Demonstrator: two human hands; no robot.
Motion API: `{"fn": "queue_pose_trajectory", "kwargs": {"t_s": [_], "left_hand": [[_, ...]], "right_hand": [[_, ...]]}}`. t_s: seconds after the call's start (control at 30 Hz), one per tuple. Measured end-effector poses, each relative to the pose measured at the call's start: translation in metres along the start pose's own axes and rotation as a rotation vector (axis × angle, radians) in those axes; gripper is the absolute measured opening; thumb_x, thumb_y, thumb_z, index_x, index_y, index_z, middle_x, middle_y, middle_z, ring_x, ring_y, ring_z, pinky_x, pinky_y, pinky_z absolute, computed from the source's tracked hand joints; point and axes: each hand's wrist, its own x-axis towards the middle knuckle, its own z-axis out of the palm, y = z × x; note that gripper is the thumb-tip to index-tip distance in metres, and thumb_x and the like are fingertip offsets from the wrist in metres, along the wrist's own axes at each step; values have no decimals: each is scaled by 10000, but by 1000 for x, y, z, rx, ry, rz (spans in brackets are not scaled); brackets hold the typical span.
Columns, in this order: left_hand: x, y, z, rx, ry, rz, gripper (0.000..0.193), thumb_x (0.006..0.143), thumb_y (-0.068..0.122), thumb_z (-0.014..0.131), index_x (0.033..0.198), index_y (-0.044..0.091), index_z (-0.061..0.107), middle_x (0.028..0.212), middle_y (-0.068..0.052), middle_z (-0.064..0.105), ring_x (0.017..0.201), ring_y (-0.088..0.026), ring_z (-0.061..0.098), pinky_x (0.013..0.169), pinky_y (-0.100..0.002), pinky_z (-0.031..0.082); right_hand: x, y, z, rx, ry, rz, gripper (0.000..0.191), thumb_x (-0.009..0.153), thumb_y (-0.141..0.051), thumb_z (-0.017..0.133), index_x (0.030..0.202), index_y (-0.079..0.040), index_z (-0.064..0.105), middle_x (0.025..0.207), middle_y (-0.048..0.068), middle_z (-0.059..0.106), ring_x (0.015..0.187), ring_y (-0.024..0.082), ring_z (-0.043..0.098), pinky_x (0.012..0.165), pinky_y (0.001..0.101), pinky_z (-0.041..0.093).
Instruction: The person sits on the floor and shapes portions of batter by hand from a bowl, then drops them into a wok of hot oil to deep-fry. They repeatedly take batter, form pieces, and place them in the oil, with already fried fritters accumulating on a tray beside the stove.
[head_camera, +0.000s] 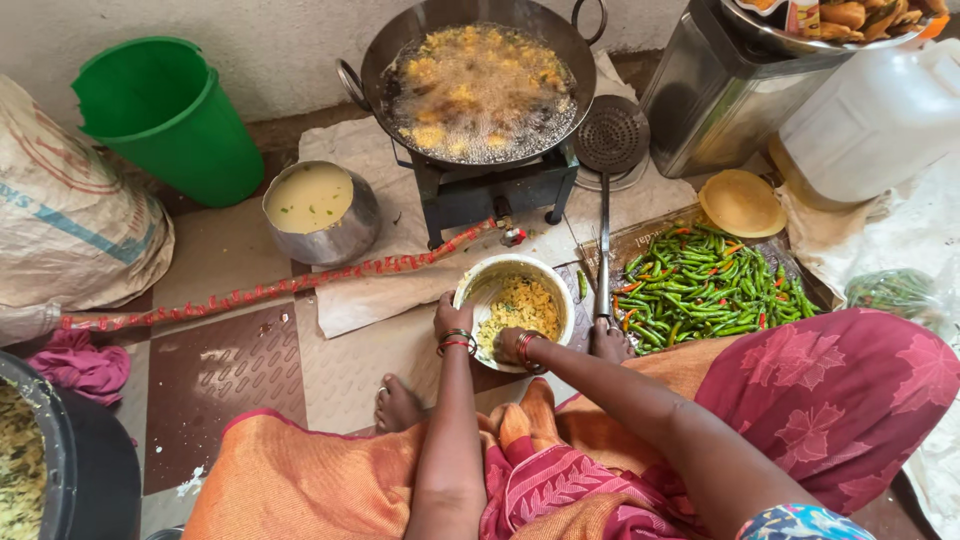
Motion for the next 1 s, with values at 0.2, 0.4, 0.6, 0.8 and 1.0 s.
{"fn": "queue_pose_trajectory", "kwargs": {"t_s": [0.2, 0.4, 0.6, 0.8, 1.0], "left_hand": [[-3, -10, 1, -117, 26, 78, 388, 841, 268, 773, 1199, 124, 734, 1086, -178, 766, 1011, -366, 730, 901, -454, 551], [-14, -13, 11, -138, 140, -14, 386, 853, 235, 785, 1219, 121, 735, 1058, -191, 764, 971, -365, 737, 861, -456, 557], [-13, -7, 13, -198, 163, -38, 438, 847, 205, 775, 1276, 152, 705, 1085, -173, 771, 982, -344, 746, 875, -446, 551], [-15, -8, 11, -194, 193, -8, 483, 838, 180, 779, 1311, 157, 682, 1123, -181, 752, 1009, -352, 732, 887, -444, 545], [-15, -5, 13, -205, 169, -26, 497, 846, 168, 766, 1334, 170, 668, 1130, -177, 755, 1019, -357, 735, 899, -447, 546]], "right_hand": [[-20, 5, -2, -100, -17, 495, 312, 933, -179, 617, 1199, -70, 738, 1286, 159, 693, 1188, 319, 684, 963, 424, 564], [-10, -5, -7, -143, -78, 380, 331, 896, -246, 669, 1161, -67, 754, 1217, 187, 715, 1096, 328, 717, 896, 444, 586], [2, -9, -13, -361, 2, -146, 260, 938, -252, 611, 1044, -116, 807, 1053, 133, 783, 954, 335, 746, 806, 436, 596], [-8, 11, -14, -859, -138, -435, 228, 939, -202, 606, 997, -118, 810, 1009, 88, 799, 921, 314, 753, 785, 427, 602], [-30, 16, -24, -383, -78, 396, 298, 891, -245, 687, 1140, -100, 764, 1197, 129, 724, 1096, 297, 700, 890, 419, 583]]}}
